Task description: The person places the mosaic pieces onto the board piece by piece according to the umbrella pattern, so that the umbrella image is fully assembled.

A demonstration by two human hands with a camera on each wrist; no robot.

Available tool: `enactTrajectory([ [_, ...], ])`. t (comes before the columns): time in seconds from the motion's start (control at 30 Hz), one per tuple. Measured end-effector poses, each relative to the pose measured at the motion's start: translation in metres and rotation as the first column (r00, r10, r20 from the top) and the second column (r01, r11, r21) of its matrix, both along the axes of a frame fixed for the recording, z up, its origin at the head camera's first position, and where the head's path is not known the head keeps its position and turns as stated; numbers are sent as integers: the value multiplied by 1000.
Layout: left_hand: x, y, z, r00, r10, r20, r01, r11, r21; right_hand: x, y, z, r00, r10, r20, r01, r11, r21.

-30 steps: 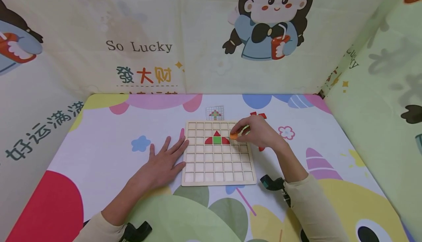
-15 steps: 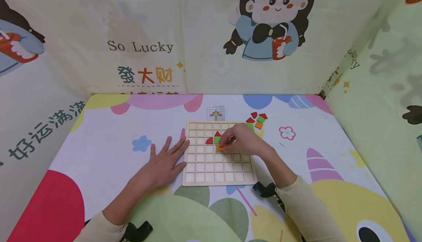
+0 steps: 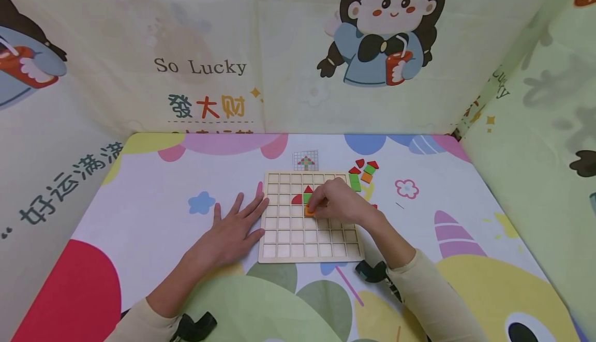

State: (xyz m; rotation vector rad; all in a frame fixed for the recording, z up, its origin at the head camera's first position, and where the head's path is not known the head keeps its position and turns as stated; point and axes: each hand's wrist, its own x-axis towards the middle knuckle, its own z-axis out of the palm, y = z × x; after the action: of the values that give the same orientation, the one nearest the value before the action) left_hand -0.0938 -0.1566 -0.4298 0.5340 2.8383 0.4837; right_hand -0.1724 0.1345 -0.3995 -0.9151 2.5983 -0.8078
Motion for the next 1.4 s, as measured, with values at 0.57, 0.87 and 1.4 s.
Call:
enactTrajectory([
  [0.57, 0, -1, -2, 1000, -10, -15, 10, 1000, 1, 6, -5, 1, 999, 3, -45, 0, 997, 72],
  [0.87, 0, -2, -3, 1000, -8, -18, 8, 1000, -1, 7, -8, -1, 987, 61, -147, -40, 989, 142],
  [1.4, 0, -1, -2, 1000, -3, -10, 3, 1000, -7, 7, -7, -1, 982, 99, -158, -73, 984, 165],
])
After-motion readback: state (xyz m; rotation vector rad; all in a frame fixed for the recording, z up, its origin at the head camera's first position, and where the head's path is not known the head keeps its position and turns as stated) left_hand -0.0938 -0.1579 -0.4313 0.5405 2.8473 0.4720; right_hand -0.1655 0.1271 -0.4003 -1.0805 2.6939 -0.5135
